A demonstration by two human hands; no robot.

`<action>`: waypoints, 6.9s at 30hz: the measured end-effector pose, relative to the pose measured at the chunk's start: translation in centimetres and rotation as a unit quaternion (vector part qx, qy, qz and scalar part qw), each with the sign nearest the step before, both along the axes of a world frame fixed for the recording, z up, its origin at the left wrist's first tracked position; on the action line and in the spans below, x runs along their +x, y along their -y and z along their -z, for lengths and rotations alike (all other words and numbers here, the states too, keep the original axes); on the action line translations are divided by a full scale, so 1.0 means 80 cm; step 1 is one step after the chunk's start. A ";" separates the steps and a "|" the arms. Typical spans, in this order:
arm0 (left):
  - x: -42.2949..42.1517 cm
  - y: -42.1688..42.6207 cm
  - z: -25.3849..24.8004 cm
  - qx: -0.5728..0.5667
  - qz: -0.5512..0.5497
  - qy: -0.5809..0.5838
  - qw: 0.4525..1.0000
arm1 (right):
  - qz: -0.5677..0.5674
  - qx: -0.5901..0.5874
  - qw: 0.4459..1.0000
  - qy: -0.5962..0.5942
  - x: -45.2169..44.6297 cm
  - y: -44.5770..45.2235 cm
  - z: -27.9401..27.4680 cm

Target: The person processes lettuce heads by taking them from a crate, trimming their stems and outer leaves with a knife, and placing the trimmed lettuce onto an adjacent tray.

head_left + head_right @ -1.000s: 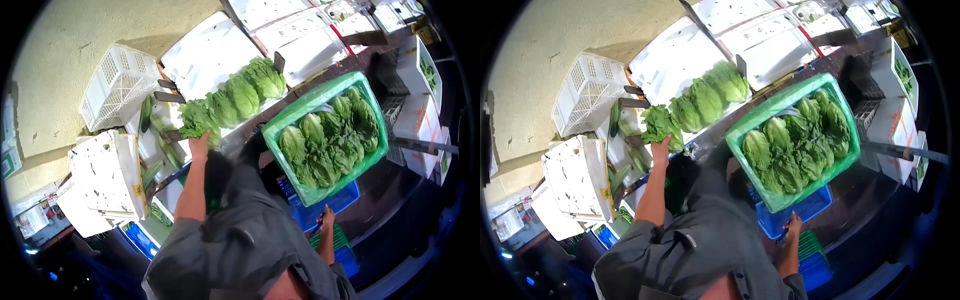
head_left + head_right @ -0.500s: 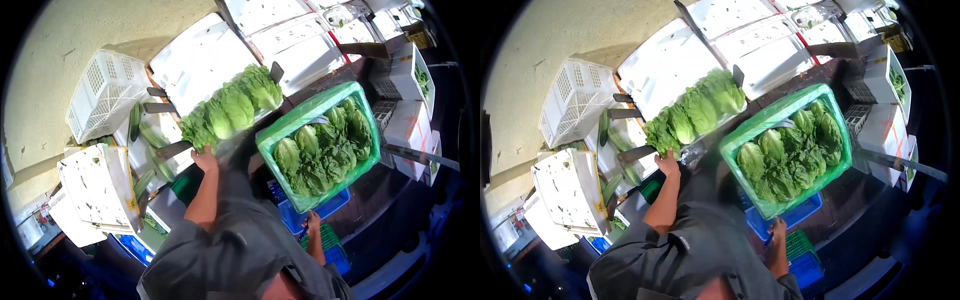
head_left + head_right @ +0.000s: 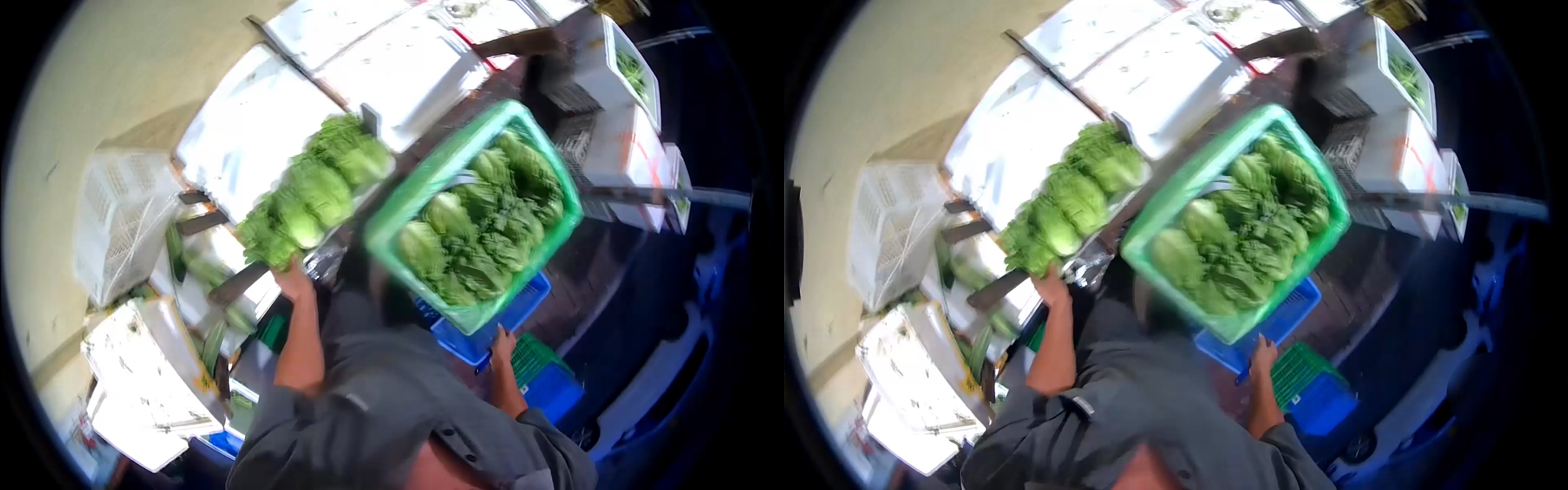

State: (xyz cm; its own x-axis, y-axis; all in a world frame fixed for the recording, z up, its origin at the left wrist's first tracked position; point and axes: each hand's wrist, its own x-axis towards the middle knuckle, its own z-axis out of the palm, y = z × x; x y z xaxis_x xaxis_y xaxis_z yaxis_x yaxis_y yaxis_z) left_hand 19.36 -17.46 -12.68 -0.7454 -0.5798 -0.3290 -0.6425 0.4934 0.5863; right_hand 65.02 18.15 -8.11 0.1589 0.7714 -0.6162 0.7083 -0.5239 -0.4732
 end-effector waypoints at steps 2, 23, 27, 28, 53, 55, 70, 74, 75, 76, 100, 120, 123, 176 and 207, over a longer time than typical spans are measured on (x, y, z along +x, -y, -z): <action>0.013 0.012 -0.003 0.058 0.022 -0.004 0.998 | -0.045 0.116 0.992 0.004 -0.052 -0.017 -0.030; 0.009 0.031 -0.063 0.349 0.041 0.316 0.881 | -0.507 0.315 0.754 0.275 -0.490 -0.354 0.013; -0.011 0.017 -0.063 0.372 0.049 0.314 0.872 | -0.505 0.323 0.741 0.302 -0.483 -0.362 0.044; -0.016 0.008 -0.069 0.353 0.048 0.308 0.882 | -0.506 0.316 0.738 0.316 -0.483 -0.361 0.046; -0.015 0.011 -0.051 0.331 0.072 0.336 0.879 | -0.492 0.325 0.764 0.261 -0.470 -0.362 0.025; -0.017 0.012 -0.052 0.329 0.070 0.335 0.880 | -0.497 0.316 0.767 0.255 -0.472 -0.362 0.015; -0.018 -0.035 -0.054 0.332 0.127 0.348 0.867 | -0.474 0.287 0.810 0.192 -0.481 -0.394 0.003; -0.034 -0.084 -0.094 0.347 0.236 0.362 0.833 | -0.445 0.275 0.826 0.211 -0.480 -0.380 0.004; -0.041 -0.106 -0.113 0.357 0.280 0.367 0.812 | -0.435 0.276 0.833 0.203 -0.476 -0.376 0.004; -0.051 -0.136 -0.131 0.390 0.310 0.388 0.775 | -0.426 0.279 0.839 0.194 -0.474 -0.374 0.003; -0.066 -0.765 0.039 0.183 0.795 -0.027 0.578 | -0.325 0.295 0.896 0.064 -0.437 -0.342 0.015; 0.017 -0.731 -0.111 0.084 0.758 0.079 0.642 | 0.047 0.057 0.937 -0.342 -0.185 -0.210 -0.097; 0.046 -0.747 -0.086 -0.036 0.829 0.117 0.545 | 0.180 -0.042 0.913 -0.364 -0.115 -0.174 -0.068; 0.292 -0.497 -0.193 0.521 0.146 0.503 0.674 | -0.270 0.312 0.898 -0.151 -0.089 -0.036 -0.200; 0.298 -0.494 -0.173 0.539 0.141 0.519 0.648 | -0.227 0.197 0.925 -0.231 -0.059 -0.031 -0.197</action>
